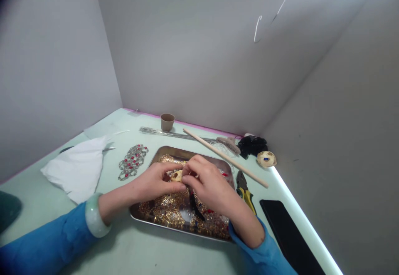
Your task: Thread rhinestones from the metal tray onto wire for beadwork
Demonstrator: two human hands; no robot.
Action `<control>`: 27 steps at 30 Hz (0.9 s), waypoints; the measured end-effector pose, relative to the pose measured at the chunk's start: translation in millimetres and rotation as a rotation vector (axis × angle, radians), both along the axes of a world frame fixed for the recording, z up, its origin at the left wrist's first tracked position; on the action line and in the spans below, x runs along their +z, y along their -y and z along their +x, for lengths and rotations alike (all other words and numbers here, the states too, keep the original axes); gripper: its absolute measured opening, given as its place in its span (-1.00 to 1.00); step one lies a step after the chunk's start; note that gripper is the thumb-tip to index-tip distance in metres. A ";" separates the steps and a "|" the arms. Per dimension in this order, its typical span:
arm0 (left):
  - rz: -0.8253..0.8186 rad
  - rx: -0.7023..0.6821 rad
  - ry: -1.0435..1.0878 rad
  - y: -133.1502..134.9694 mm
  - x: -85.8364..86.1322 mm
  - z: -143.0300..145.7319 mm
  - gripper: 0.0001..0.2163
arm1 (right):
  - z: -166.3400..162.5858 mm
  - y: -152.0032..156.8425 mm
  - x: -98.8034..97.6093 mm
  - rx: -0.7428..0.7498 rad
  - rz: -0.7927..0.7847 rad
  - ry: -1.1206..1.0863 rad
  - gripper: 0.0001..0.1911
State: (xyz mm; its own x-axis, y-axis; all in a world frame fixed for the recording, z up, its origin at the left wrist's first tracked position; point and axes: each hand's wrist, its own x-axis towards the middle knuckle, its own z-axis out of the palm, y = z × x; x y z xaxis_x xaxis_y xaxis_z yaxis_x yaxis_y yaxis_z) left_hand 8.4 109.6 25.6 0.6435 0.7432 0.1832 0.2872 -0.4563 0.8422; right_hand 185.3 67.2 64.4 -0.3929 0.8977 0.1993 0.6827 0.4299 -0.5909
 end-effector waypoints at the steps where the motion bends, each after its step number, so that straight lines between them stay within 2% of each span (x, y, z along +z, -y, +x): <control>1: -0.003 -0.008 -0.001 -0.1 0.5 0.0 -0.66 | 0.5 -0.3 0.5 0.002 -0.009 -0.004 -0.88; 9: -0.070 -0.082 0.019 -0.3 2.4 -0.9 -0.69 | 4.4 -0.7 -0.1 -0.028 -0.134 -0.077 -0.89; 14: -0.141 -0.114 0.067 -0.6 4.1 -2.3 -0.66 | 4.4 -2.3 -3.6 -0.104 -0.350 -0.297 -0.92; 17: -0.159 -0.113 0.116 0.0 6.1 -1.5 -0.69 | 1.9 -2.9 -4.2 -0.126 -0.419 -0.412 -0.92; 19: -0.249 -0.089 0.156 1.1 7.5 -0.8 -0.69 | 0.4 -2.7 -4.9 -0.138 -0.411 -0.435 -0.92; 24: -0.699 -0.087 0.230 3.1 7.7 -1.8 -0.62 | 1.1 -1.9 -8.2 -0.147 -0.323 -0.424 -0.93; 27: -0.766 -0.080 0.304 1.7 6.0 -3.4 -0.60 | 3.9 -2.2 -9.0 -0.155 -0.286 -0.415 -0.92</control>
